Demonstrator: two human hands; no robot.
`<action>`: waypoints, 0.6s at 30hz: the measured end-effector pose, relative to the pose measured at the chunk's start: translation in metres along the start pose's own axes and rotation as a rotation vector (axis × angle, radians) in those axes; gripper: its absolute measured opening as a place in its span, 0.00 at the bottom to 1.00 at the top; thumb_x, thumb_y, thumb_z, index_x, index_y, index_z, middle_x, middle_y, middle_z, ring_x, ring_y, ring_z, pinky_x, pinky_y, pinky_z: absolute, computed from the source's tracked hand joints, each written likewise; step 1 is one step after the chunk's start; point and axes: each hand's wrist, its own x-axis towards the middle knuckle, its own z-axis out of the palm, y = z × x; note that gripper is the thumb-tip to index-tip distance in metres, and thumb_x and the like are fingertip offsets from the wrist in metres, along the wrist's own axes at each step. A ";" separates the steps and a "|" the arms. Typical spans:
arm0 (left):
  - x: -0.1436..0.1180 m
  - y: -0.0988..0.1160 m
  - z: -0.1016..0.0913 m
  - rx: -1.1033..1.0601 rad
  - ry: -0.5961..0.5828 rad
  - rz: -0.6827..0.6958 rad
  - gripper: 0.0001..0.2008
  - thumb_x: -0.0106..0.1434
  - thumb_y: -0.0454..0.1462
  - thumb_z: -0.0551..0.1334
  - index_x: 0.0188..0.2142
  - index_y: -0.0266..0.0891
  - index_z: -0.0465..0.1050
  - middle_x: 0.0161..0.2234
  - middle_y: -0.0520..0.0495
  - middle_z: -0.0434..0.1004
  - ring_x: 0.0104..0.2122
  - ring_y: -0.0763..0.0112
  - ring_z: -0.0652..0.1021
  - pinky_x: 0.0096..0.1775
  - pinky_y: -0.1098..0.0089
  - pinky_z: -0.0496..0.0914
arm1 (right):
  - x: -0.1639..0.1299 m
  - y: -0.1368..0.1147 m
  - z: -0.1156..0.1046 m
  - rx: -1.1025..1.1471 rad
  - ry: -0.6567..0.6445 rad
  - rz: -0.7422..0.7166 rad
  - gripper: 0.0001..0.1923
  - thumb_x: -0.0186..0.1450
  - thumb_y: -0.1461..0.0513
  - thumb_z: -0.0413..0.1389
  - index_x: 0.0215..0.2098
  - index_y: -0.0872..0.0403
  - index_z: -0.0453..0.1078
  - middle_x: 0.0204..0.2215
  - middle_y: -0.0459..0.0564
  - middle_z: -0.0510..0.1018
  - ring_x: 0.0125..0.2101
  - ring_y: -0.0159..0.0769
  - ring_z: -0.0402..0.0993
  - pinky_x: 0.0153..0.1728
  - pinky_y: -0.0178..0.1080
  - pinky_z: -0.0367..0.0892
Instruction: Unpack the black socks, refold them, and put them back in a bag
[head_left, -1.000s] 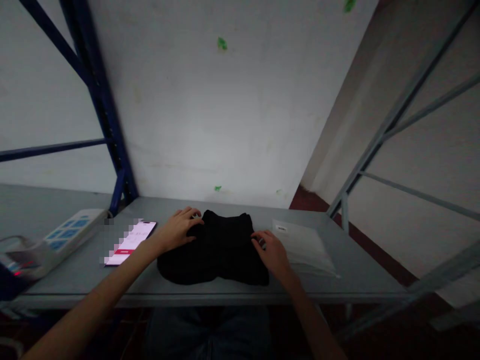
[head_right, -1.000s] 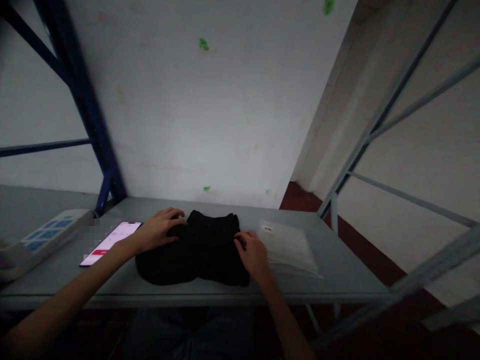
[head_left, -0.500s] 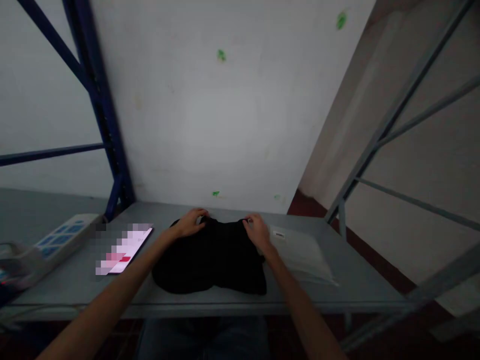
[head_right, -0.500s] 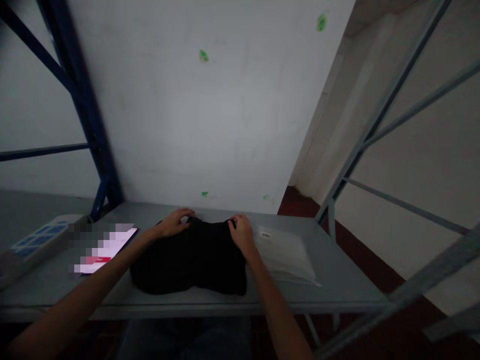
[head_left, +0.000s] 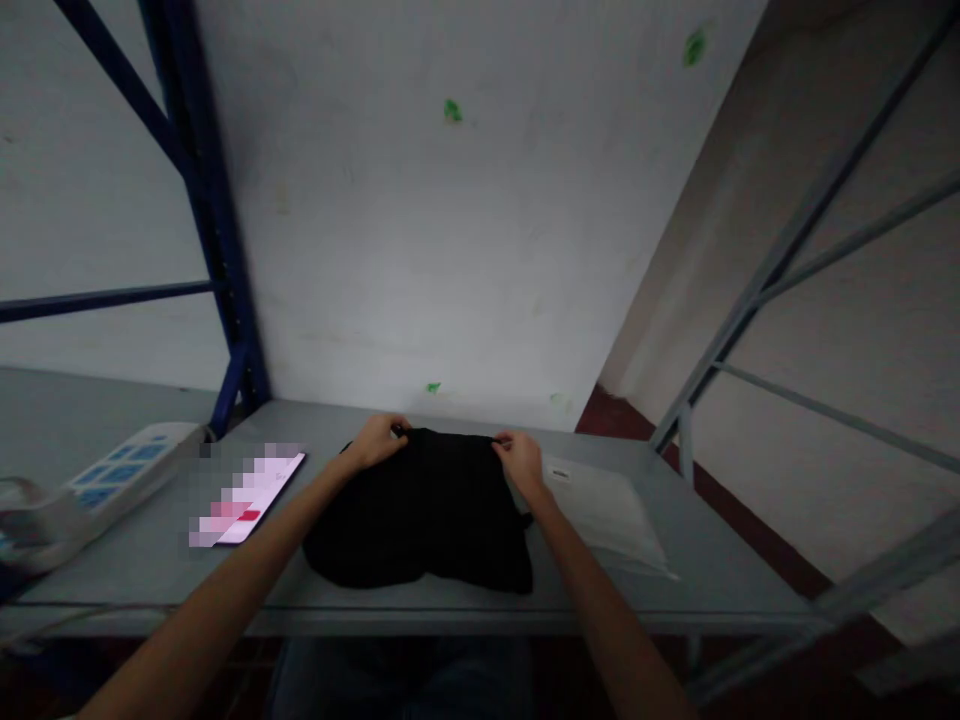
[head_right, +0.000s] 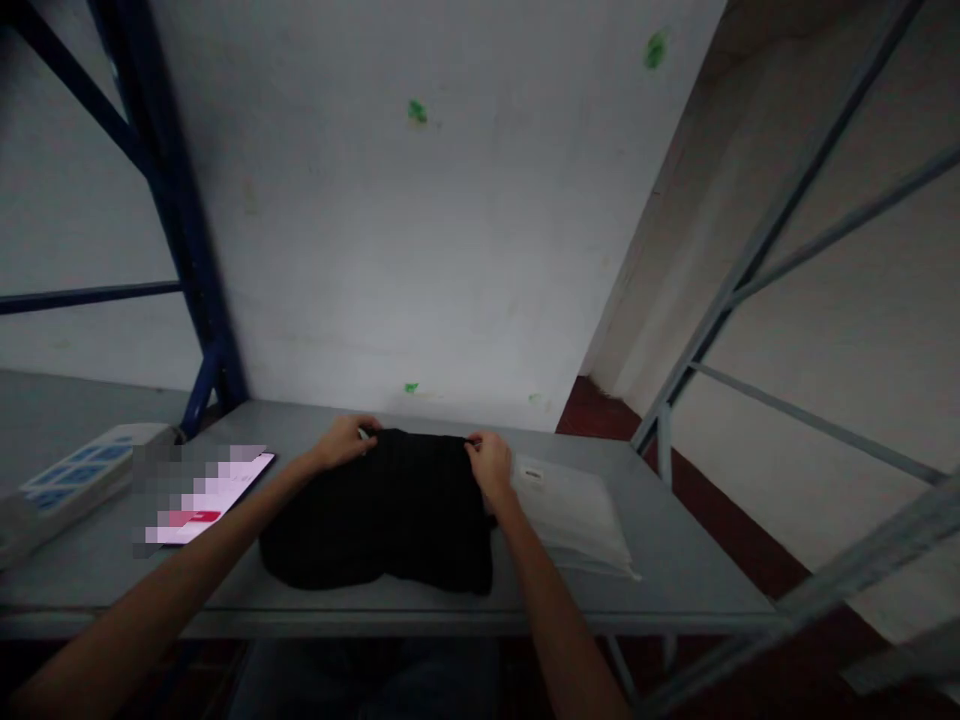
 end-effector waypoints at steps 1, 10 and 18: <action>0.001 0.000 0.000 -0.001 0.007 -0.016 0.14 0.57 0.36 0.58 0.41 0.38 0.79 0.39 0.43 0.85 0.38 0.61 0.83 0.44 0.64 0.75 | 0.001 0.000 -0.002 -0.014 0.011 0.014 0.09 0.69 0.62 0.59 0.45 0.52 0.80 0.41 0.51 0.86 0.41 0.40 0.82 0.46 0.39 0.71; 0.003 0.018 0.009 0.090 0.161 -0.053 0.20 0.53 0.27 0.58 0.46 0.38 0.72 0.48 0.39 0.79 0.49 0.57 0.79 0.54 0.58 0.72 | 0.000 -0.019 -0.005 -0.150 0.064 0.116 0.14 0.67 0.65 0.60 0.51 0.52 0.77 0.48 0.55 0.82 0.49 0.44 0.78 0.49 0.40 0.68; -0.014 0.087 0.040 0.412 0.310 0.070 0.13 0.66 0.29 0.54 0.47 0.38 0.72 0.46 0.38 0.76 0.50 0.53 0.75 0.52 0.57 0.70 | -0.022 -0.107 0.002 -0.223 0.163 -0.108 0.21 0.70 0.70 0.47 0.57 0.56 0.73 0.55 0.61 0.78 0.56 0.48 0.72 0.55 0.47 0.63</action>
